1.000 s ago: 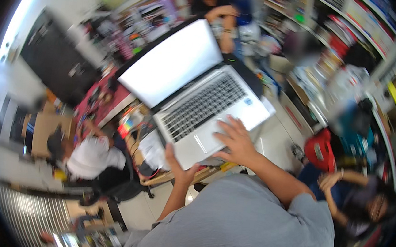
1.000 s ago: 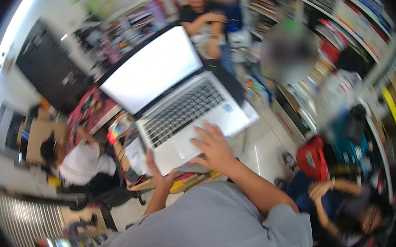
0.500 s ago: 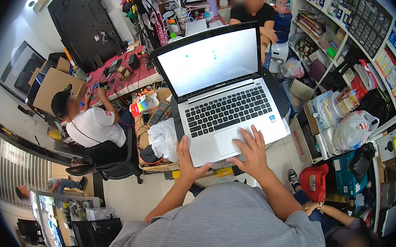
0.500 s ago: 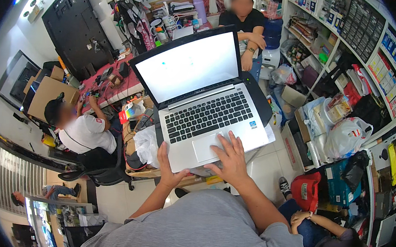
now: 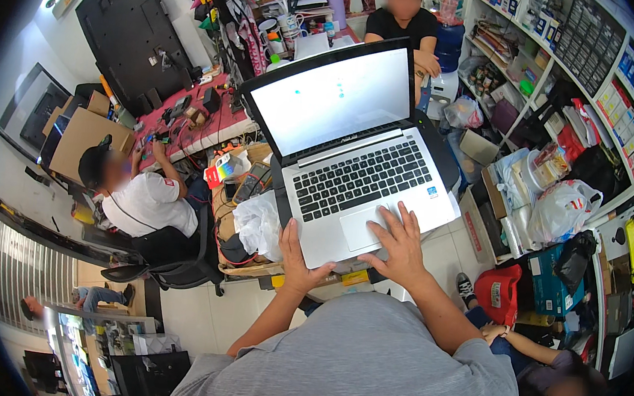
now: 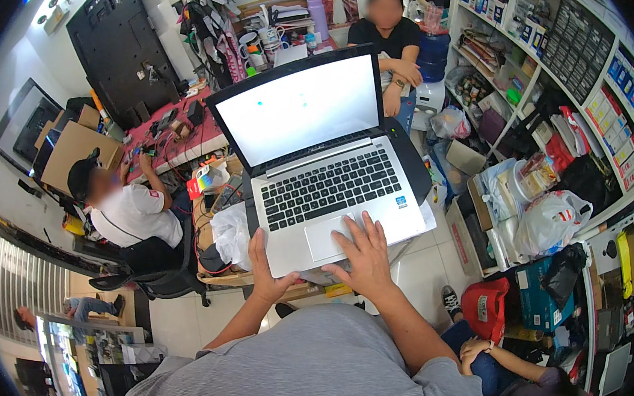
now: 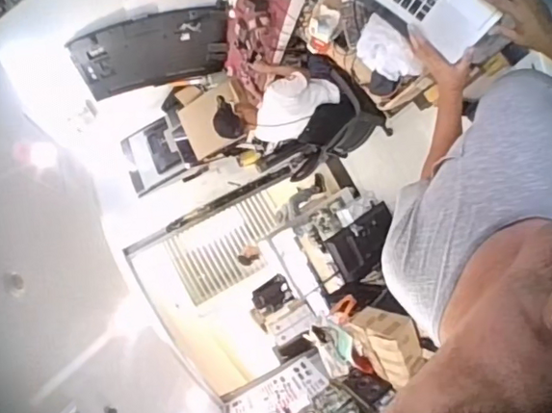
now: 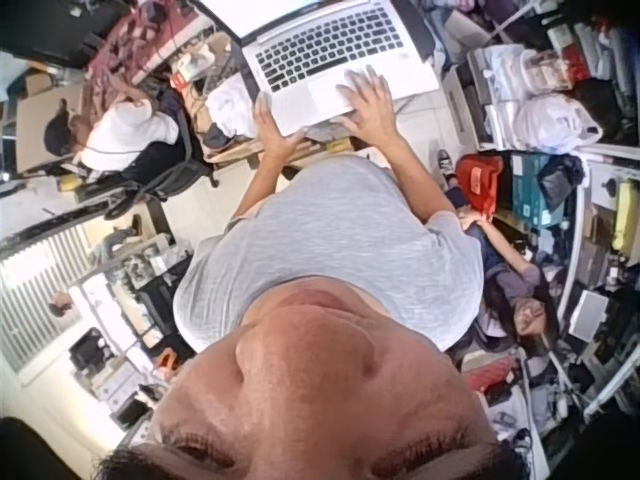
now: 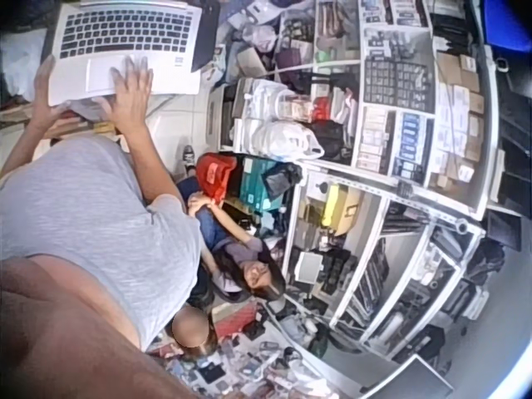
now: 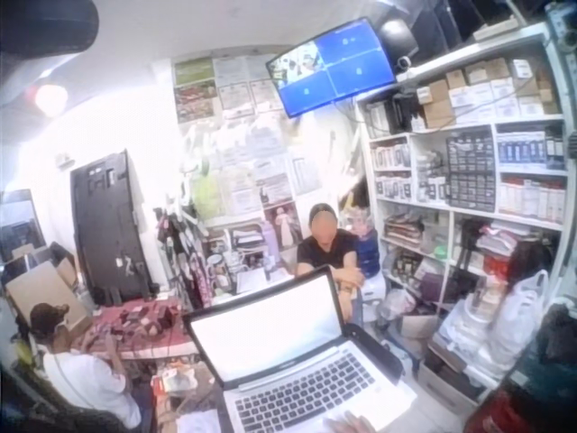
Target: The person opens a laptop, connects a power cable, and operates the keyboard and touchpad to interact with the login screen and user interface.
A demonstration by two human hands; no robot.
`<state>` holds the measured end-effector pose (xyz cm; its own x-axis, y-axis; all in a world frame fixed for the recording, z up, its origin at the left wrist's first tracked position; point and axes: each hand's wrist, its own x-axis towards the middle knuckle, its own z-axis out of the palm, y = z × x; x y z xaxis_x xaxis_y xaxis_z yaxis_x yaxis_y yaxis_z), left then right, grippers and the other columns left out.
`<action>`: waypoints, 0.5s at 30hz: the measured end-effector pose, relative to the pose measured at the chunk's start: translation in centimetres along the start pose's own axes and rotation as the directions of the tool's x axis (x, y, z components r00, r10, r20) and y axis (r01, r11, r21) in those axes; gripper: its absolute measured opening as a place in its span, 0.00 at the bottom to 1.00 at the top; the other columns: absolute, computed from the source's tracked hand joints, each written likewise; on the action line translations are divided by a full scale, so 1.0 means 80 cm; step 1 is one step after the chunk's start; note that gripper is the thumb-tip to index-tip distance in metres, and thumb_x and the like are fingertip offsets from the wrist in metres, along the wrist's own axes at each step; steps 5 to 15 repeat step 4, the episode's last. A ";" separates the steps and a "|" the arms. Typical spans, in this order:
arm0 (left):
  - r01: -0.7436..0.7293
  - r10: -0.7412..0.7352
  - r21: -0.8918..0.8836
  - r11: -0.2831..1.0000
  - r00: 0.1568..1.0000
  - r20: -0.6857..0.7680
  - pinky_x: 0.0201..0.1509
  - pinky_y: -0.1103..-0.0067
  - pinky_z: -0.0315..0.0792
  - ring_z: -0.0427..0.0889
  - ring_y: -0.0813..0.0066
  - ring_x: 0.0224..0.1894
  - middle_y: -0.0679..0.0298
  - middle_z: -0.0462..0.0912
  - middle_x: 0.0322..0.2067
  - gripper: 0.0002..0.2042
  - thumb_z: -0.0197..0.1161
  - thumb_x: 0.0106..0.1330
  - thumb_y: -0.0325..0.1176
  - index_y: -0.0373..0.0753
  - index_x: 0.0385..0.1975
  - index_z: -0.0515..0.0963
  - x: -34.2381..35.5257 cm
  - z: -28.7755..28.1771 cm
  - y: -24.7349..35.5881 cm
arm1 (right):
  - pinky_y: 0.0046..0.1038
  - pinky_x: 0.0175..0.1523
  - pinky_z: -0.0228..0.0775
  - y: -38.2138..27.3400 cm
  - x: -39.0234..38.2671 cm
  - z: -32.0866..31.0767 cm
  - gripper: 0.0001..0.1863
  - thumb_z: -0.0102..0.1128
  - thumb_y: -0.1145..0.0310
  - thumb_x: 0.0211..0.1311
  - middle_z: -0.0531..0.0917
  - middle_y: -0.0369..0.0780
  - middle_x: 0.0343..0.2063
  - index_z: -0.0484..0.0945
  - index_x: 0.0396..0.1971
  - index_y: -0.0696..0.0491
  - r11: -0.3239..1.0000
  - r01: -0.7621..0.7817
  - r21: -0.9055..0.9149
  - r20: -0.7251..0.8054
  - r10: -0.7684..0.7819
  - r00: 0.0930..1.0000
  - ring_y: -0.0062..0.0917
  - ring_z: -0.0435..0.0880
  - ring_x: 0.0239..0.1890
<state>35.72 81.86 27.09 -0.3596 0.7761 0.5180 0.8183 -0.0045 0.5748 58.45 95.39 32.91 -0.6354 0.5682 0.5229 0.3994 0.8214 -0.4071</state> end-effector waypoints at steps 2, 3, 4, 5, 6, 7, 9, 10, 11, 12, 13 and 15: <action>0.003 -0.003 0.001 1.000 1.000 0.004 0.73 0.55 0.51 0.55 0.42 0.70 0.41 0.55 0.67 0.62 0.68 0.48 0.71 0.31 0.73 0.48 0.000 0.000 0.000 | 0.57 0.73 0.45 0.000 0.000 0.000 0.36 0.73 0.42 0.48 0.70 0.46 0.66 0.80 0.54 0.48 1.000 -0.006 -0.005 0.010 0.006 1.000 0.51 0.56 0.72; 0.005 -0.005 0.002 1.000 1.000 0.006 0.73 0.55 0.51 0.55 0.42 0.70 0.41 0.55 0.67 0.62 0.68 0.48 0.71 0.31 0.73 0.48 0.000 0.000 -0.001 | 0.57 0.73 0.44 0.000 0.000 0.000 0.36 0.73 0.42 0.49 0.69 0.46 0.66 0.80 0.55 0.48 1.000 -0.008 -0.007 0.015 0.008 1.000 0.51 0.56 0.73; 0.005 -0.005 0.002 1.000 1.000 0.005 0.73 0.55 0.51 0.55 0.42 0.70 0.41 0.55 0.67 0.62 0.68 0.48 0.71 0.31 0.73 0.48 0.000 0.000 0.000 | 0.57 0.73 0.44 0.000 0.000 0.000 0.36 0.73 0.42 0.49 0.69 0.46 0.66 0.80 0.55 0.48 1.000 -0.008 -0.007 0.015 0.008 1.000 0.51 0.56 0.73; 0.005 -0.005 0.002 1.000 1.000 0.005 0.73 0.55 0.51 0.55 0.42 0.70 0.41 0.55 0.67 0.62 0.68 0.48 0.71 0.31 0.73 0.48 0.000 0.000 0.000 | 0.57 0.73 0.44 0.000 0.000 0.000 0.36 0.73 0.42 0.49 0.69 0.46 0.66 0.80 0.55 0.48 1.000 -0.008 -0.007 0.015 0.008 1.000 0.51 0.56 0.73; 0.005 -0.005 0.002 1.000 1.000 0.005 0.73 0.55 0.51 0.55 0.42 0.70 0.41 0.55 0.67 0.62 0.68 0.48 0.71 0.31 0.73 0.48 0.000 0.000 0.000 | 0.57 0.73 0.44 0.000 0.000 0.000 0.36 0.73 0.42 0.49 0.69 0.46 0.66 0.80 0.55 0.48 1.000 -0.008 -0.007 0.015 0.008 1.000 0.51 0.56 0.73; 0.005 -0.005 0.002 1.000 1.000 0.005 0.73 0.55 0.51 0.55 0.42 0.70 0.41 0.55 0.67 0.62 0.68 0.48 0.71 0.31 0.73 0.48 0.000 0.000 0.000 | 0.57 0.73 0.44 0.000 0.000 0.000 0.36 0.73 0.42 0.49 0.69 0.46 0.66 0.80 0.55 0.48 1.000 -0.008 -0.007 0.015 0.008 1.000 0.51 0.56 0.73; 0.005 -0.005 0.002 1.000 1.000 0.005 0.73 0.55 0.51 0.55 0.42 0.70 0.41 0.55 0.67 0.62 0.68 0.48 0.71 0.31 0.73 0.48 0.000 0.000 0.000 | 0.57 0.73 0.44 0.000 0.000 0.000 0.36 0.73 0.42 0.49 0.69 0.46 0.66 0.80 0.55 0.48 1.000 -0.008 -0.007 0.015 0.008 1.000 0.51 0.56 0.73; 0.005 -0.005 0.002 1.000 1.000 0.005 0.73 0.55 0.51 0.55 0.42 0.70 0.41 0.55 0.67 0.62 0.68 0.48 0.71 0.31 0.73 0.48 0.000 0.000 0.000 | 0.57 0.73 0.44 0.000 0.000 0.000 0.36 0.73 0.42 0.49 0.69 0.46 0.66 0.80 0.55 0.48 1.000 -0.008 -0.007 0.015 0.008 1.000 0.51 0.56 0.73; 0.005 -0.005 0.002 1.000 1.000 0.005 0.73 0.55 0.51 0.55 0.42 0.70 0.41 0.55 0.67 0.62 0.68 0.48 0.71 0.31 0.73 0.48 0.000 0.000 0.000 | 0.57 0.73 0.44 0.000 0.000 0.000 0.36 0.73 0.42 0.49 0.69 0.46 0.66 0.80 0.55 0.48 1.000 -0.008 -0.007 0.015 0.008 1.000 0.51 0.56 0.73; 0.005 -0.005 0.002 1.000 1.000 0.005 0.73 0.55 0.51 0.55 0.42 0.70 0.41 0.55 0.67 0.62 0.68 0.48 0.71 0.31 0.73 0.48 0.000 0.000 0.000 | 0.57 0.73 0.44 0.000 0.000 0.000 0.36 0.73 0.42 0.49 0.69 0.46 0.66 0.80 0.55 0.48 1.000 -0.008 -0.007 0.015 0.008 1.000 0.51 0.56 0.73; 0.005 -0.005 0.002 1.000 1.000 0.005 0.73 0.55 0.51 0.55 0.42 0.70 0.41 0.55 0.67 0.62 0.68 0.48 0.71 0.31 0.73 0.48 0.000 0.000 0.000 | 0.57 0.73 0.44 0.000 0.000 0.000 0.36 0.73 0.42 0.49 0.69 0.46 0.66 0.80 0.55 0.48 1.000 -0.008 -0.007 0.015 0.008 1.000 0.51 0.56 0.73; 0.005 -0.005 0.002 1.000 1.000 0.005 0.73 0.55 0.51 0.55 0.42 0.70 0.41 0.55 0.67 0.62 0.68 0.48 0.71 0.31 0.73 0.48 0.000 0.000 0.000 | 0.57 0.73 0.44 0.000 0.000 0.000 0.36 0.73 0.42 0.49 0.69 0.46 0.66 0.80 0.55 0.48 1.000 -0.008 -0.007 0.015 0.008 1.000 0.51 0.56 0.73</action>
